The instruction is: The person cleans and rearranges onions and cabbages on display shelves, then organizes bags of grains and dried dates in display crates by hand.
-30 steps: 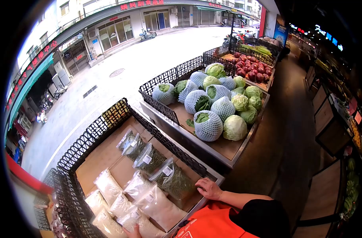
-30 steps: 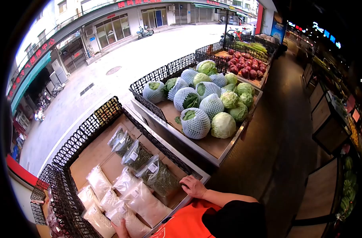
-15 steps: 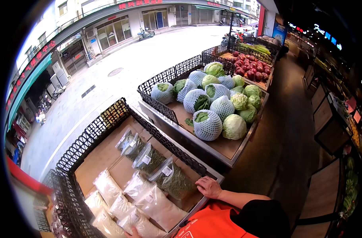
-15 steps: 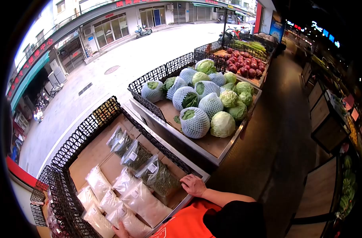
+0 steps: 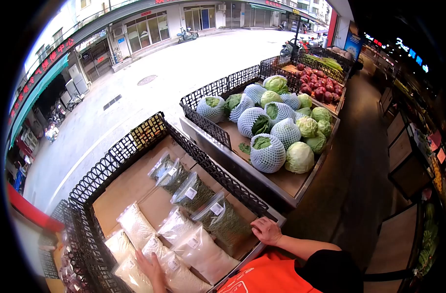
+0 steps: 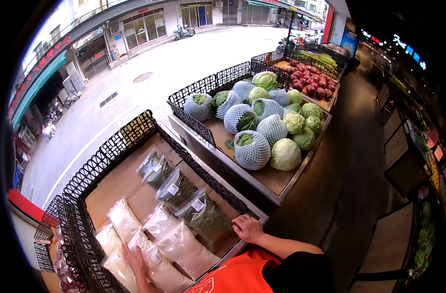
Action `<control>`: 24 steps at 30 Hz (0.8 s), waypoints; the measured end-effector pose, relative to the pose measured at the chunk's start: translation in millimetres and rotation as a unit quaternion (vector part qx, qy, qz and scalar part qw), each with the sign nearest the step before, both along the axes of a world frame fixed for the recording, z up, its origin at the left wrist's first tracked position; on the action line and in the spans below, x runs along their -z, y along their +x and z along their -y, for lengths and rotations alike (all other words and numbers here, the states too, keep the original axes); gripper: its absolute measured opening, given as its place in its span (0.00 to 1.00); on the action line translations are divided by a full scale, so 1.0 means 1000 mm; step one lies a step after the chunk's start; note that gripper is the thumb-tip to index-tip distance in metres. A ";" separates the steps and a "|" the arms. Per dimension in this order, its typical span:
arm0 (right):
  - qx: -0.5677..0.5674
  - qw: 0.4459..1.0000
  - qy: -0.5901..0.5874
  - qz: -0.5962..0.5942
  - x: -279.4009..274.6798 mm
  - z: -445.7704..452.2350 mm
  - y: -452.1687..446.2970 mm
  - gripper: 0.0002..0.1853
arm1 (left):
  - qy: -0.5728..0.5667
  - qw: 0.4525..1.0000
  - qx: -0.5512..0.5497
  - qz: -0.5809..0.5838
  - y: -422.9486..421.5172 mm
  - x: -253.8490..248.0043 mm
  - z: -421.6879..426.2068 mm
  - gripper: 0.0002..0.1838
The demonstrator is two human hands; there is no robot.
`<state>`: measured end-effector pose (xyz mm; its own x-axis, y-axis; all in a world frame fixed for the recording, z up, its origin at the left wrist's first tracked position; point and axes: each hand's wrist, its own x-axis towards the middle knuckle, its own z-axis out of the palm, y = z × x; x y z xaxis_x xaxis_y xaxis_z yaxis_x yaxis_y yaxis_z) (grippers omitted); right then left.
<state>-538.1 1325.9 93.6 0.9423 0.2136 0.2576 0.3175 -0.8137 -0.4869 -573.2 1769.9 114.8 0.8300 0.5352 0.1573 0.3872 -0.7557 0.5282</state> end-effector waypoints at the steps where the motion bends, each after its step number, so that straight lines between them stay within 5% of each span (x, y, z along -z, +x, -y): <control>1: 0.001 1.000 -0.002 0.000 -0.001 -0.001 0.000 0.11 | 0.013 0.995 0.024 -0.096 0.010 -0.007 0.007 0.34; 2: 0.005 1.000 -0.003 0.000 -0.002 -0.001 -0.001 0.11 | 0.027 0.980 0.051 -0.190 0.015 -0.009 0.011 0.36; 8: 0.026 0.999 -0.021 -0.003 -0.003 -0.004 -0.001 0.12 | 0.035 0.970 0.050 -0.237 0.027 -0.028 0.009 0.33; 12: 0.028 0.999 -0.026 -0.010 -0.008 -0.005 -0.001 0.11 | 0.043 0.996 0.047 -0.067 0.064 -0.002 -0.036 0.31; 24: 0.046 0.997 -0.049 -0.029 -0.006 -0.008 -0.003 0.12 | 0.040 0.983 0.035 -0.178 0.172 0.002 -0.066 0.41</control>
<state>-541.1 1333.5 99.5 0.9715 0.1481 0.1848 0.2141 -0.8828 -0.4180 -401.5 1835.6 112.6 0.8742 0.4730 -0.1094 0.4824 -0.8207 0.3063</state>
